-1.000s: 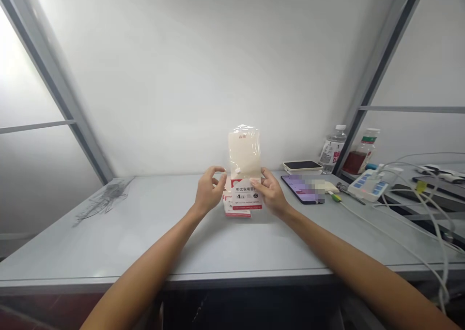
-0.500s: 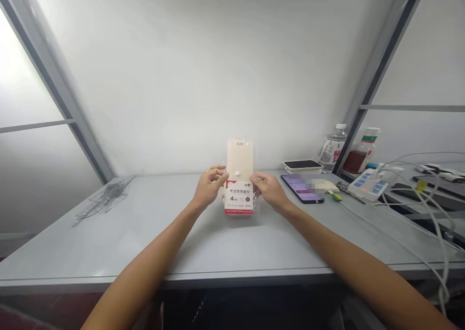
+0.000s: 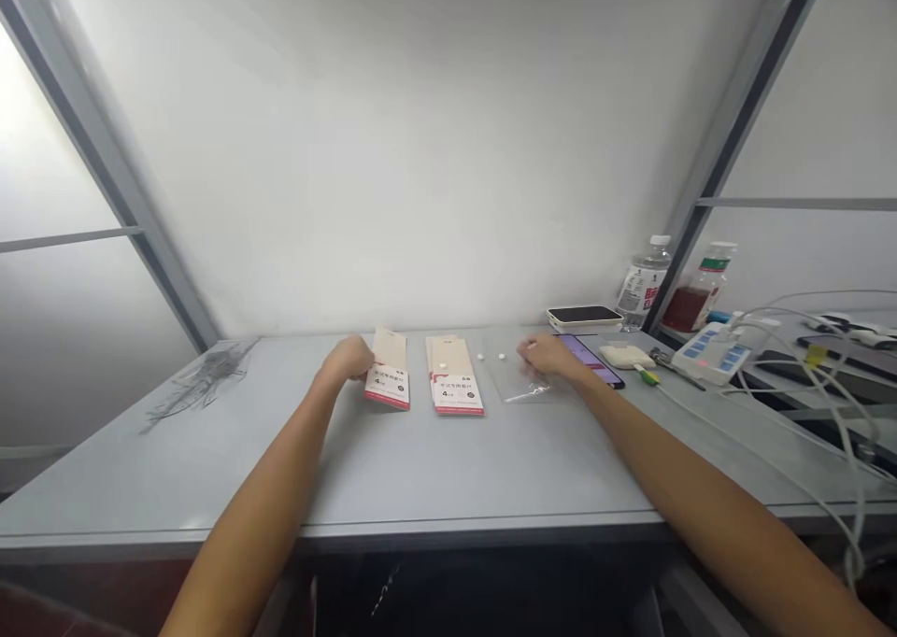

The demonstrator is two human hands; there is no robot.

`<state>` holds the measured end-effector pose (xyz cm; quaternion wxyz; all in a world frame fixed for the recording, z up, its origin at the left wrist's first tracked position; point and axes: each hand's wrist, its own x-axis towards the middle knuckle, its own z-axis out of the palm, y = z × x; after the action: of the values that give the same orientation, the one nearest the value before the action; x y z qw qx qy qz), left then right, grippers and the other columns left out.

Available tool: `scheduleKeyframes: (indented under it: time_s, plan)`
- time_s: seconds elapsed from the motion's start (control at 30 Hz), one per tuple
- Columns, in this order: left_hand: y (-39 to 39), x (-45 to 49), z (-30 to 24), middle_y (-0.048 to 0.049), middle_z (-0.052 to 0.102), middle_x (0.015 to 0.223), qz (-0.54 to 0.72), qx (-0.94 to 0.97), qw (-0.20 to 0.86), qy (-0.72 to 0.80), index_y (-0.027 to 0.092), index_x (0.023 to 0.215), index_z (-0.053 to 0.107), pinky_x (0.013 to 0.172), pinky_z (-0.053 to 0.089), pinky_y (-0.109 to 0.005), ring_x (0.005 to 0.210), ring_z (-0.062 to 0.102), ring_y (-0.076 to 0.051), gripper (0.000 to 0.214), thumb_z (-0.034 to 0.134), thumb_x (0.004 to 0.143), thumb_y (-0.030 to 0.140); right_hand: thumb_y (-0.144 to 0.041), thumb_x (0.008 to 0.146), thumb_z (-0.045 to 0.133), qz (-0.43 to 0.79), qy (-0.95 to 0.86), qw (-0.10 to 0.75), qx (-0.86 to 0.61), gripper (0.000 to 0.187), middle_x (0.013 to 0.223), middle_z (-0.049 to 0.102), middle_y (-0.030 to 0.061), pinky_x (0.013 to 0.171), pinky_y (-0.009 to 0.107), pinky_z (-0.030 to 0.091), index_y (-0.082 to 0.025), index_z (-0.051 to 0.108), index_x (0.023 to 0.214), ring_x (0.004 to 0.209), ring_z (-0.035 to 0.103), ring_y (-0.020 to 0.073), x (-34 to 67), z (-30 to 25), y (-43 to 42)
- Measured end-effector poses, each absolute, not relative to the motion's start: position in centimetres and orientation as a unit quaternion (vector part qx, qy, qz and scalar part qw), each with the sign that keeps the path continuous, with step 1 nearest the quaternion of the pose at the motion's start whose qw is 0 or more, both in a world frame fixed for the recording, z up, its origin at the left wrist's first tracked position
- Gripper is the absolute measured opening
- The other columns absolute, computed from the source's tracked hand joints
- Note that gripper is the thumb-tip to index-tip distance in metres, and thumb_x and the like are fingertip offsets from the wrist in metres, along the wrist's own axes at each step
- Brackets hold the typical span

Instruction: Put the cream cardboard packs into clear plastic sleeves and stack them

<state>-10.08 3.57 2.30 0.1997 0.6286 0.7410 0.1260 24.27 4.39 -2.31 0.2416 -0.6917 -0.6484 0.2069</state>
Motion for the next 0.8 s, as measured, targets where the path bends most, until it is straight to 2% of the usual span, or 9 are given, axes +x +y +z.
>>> scheduleKeyframes:
  time_s: [0.1,0.17,0.27,0.4,0.5,0.63,0.8]
  plan:
    - [3.8,-10.5,1.5,-0.0082,0.062,0.052,0.072,0.631,0.168,0.754,0.018,0.058,0.053,0.051,0.039,-0.03,0.055,0.059,-0.023,0.005,0.058,0.057,0.02,-0.03,0.071,0.058,0.143,-0.642,0.169,-0.734,0.018,0.077,0.067,0.013,0.061,0.03,0.043,-0.013,0.062,0.076,0.075,0.063,0.0244,25.0,-2.6,4.5]
    - [3.5,-9.8,1.1,-0.0102,0.065,0.064,0.062,0.643,0.13,0.752,0.018,0.065,0.055,0.055,0.039,-0.031,0.063,0.06,-0.025,0.011,0.061,0.057,0.025,-0.033,0.07,0.058,0.103,-0.635,0.135,-0.754,0.024,0.091,0.066,0.017,0.066,0.034,0.043,-0.012,0.062,0.08,0.088,0.061,0.0295,25.0,-2.5,4.4]
    - [2.4,-7.4,0.7,-0.0095,0.066,0.086,0.084,0.687,0.086,0.716,0.021,0.077,0.054,0.059,0.039,-0.03,0.076,0.06,-0.025,0.025,0.054,0.067,0.043,-0.036,0.072,0.056,0.07,-0.632,0.098,-0.765,0.03,0.097,0.063,0.019,0.068,0.036,0.042,-0.012,0.062,0.087,0.093,0.059,0.032,24.6,-2.1,4.0]
    - [0.3,-3.3,-0.2,-0.0085,0.064,0.075,0.079,0.775,0.076,0.623,0.021,0.073,0.055,0.057,0.038,-0.03,0.069,0.059,-0.024,0.048,0.041,0.07,0.066,-0.041,0.075,0.053,0.044,-0.636,0.07,-0.767,0.034,0.1,0.062,0.0184,0.069,0.037,0.042,-0.012,0.061,0.092,0.094,0.058,0.0317,23.8,-1.2,3.2]
    - [-0.6,-1.6,-0.9,-0.0101,0.064,0.078,0.067,0.798,0.068,0.595,0.02,0.077,0.056,0.058,0.039,-0.03,0.073,0.059,-0.026,0.051,0.041,0.068,0.068,-0.045,0.079,0.047,0.026,-0.651,0.062,-0.756,0.039,0.1,0.063,0.0159,0.068,0.035,0.041,-0.014,0.06,0.099,0.094,0.058,0.0292,23.0,-0.5,2.4]
    - [-0.6,-1.5,-0.8,-0.0129,0.064,0.081,0.038,0.789,0.088,0.607,0.018,0.079,0.057,0.057,0.039,-0.031,0.074,0.06,-0.027,0.054,0.036,0.07,0.068,-0.049,0.082,0.041,0.021,-0.697,0.1,-0.71,0.046,0.103,0.063,0.0127,0.068,0.033,0.041,-0.016,0.056,0.11,0.095,0.057,0.0264,21.5,0.0,1.1]
    - [-0.6,-2.8,0.5,-0.0115,0.061,0.059,0.021,0.733,0.15,0.663,0.018,0.065,0.056,0.053,0.039,-0.032,0.052,0.058,-0.024,0.066,0.035,0.059,0.08,-0.05,0.084,0.038,0.037,-0.742,0.137,-0.656,0.044,0.099,0.064,0.0095,0.067,0.03,0.04,-0.018,0.057,0.107,0.09,0.058,0.0228,19.8,0.2,-0.2]
